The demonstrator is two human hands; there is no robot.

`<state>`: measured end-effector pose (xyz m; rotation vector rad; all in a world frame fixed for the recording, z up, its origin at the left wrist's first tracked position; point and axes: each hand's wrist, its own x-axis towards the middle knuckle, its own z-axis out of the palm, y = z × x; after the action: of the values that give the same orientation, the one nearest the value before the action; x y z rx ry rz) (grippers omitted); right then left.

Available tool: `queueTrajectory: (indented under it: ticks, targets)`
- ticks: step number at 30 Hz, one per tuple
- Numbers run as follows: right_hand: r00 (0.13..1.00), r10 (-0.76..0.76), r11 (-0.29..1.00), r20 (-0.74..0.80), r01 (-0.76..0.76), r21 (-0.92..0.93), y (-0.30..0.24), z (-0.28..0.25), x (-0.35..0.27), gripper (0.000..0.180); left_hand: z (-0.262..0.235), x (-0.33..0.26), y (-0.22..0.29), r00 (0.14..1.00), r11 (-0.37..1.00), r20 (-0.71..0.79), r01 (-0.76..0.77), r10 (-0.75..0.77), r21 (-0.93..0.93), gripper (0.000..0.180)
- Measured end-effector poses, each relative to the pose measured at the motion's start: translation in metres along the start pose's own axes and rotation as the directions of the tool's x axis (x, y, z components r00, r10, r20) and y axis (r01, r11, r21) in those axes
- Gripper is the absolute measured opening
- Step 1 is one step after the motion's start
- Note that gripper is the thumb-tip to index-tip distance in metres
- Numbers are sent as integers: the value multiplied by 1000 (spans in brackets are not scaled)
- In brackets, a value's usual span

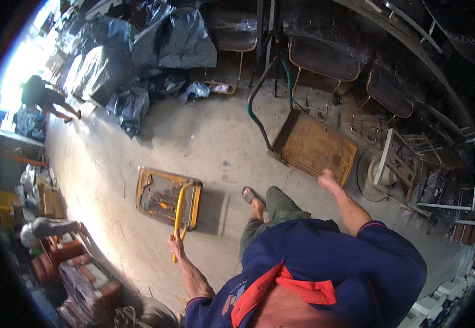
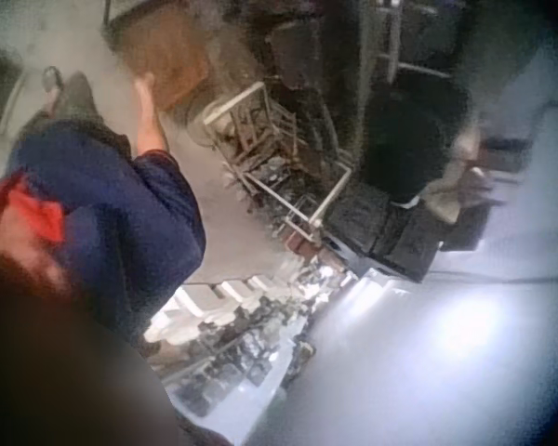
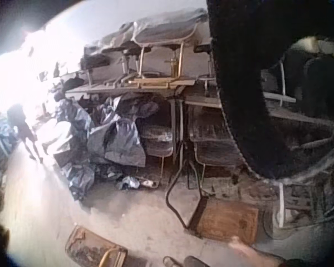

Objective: The person removes a white sack from a yellow hand truck, then pulls the empty hand truck through a cluttered workshop. They place a brown salon chair onto the hand truck and move it to a new location.

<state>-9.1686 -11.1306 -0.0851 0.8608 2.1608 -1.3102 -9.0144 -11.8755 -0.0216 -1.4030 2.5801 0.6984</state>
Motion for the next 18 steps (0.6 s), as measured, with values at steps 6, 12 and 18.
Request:
queueTrajectory:
  ticks: [6, 12, 18]
  targets:
    - [882, -400, 832, -249, 464, 305, -316, 10, 110, 40, 14, 85, 41, 991, 965, -131, 36, -2, 260, 66]
    - [824, -463, 709, -326, 565, 422, -568, -58, 246, 37, -1, 155, 97, 992, 957, -23, 128, -126, 259, 101]
    - [793, -414, 803, -447, 549, 230, -743, -100, 412, 45, -1, 214, 160, 928, 877, 10, 349, -373, 329, 129]
